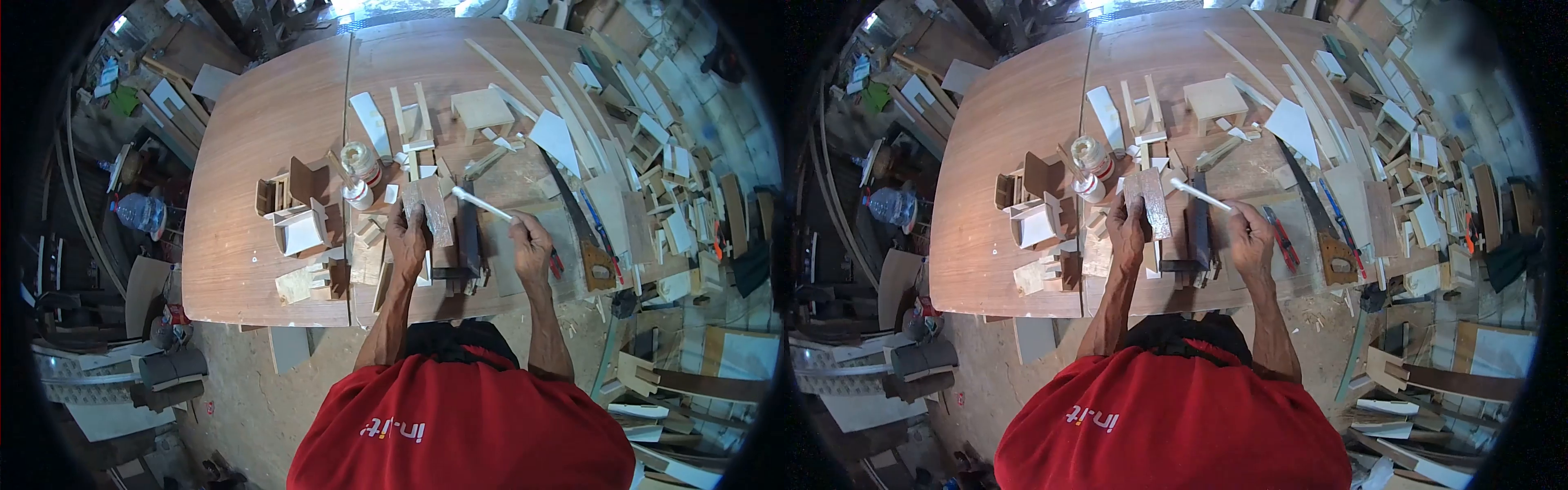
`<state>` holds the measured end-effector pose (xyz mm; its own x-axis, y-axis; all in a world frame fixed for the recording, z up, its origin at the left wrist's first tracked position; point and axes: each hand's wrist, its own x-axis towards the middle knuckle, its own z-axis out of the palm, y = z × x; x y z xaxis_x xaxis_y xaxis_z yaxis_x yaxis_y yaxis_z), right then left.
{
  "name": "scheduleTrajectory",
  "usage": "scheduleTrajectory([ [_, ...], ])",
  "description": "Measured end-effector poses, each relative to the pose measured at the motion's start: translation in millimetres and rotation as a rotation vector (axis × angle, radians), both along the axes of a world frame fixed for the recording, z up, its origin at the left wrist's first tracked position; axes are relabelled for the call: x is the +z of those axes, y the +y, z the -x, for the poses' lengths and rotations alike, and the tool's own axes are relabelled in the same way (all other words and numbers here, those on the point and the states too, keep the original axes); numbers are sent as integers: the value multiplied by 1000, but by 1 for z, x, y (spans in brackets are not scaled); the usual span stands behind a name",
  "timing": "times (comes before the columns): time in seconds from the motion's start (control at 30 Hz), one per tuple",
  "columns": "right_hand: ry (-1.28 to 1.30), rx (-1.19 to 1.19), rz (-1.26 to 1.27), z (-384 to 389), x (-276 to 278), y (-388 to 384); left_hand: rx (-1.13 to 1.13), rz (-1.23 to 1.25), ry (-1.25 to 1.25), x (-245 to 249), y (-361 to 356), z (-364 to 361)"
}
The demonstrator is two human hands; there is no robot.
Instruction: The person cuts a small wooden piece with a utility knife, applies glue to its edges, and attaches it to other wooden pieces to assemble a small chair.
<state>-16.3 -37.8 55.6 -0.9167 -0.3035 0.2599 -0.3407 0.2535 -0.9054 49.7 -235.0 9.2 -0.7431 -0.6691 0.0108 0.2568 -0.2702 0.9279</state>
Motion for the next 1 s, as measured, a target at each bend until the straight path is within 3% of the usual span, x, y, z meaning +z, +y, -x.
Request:
scheduleTrajectory([
  [0.07, -60, -20, -18, 2, -4, -8, 56, 19, 4, -3, -6, -6],
  [0.17, 45, 2, -10, 9, -3, -33, 95, 39, -40, -4, -16, -24],
  [0.23, -39, 90, -36, 12, 11, -59, 126, 23, -107, -6, -24, -38],
  [0.37, 42, 220, -34, 27, 13, -114, 176, 46, -255, -1, -36, -68],
  [0.53, 144, 221, -73, 46, 13, -174, 248, 24, -193, 11, -45, -92],
  [0.6, 306, 268, -200, 49, 20, -189, 254, -46, -259, 6, -51, -103],
  [0.73, 336, 364, -411, 46, 26, -205, 291, -28, -249, 1, -59, -113],
  [1.0, 386, 167, -266, 57, 16, -224, 286, 30, -267, -16, -68, -120],
])
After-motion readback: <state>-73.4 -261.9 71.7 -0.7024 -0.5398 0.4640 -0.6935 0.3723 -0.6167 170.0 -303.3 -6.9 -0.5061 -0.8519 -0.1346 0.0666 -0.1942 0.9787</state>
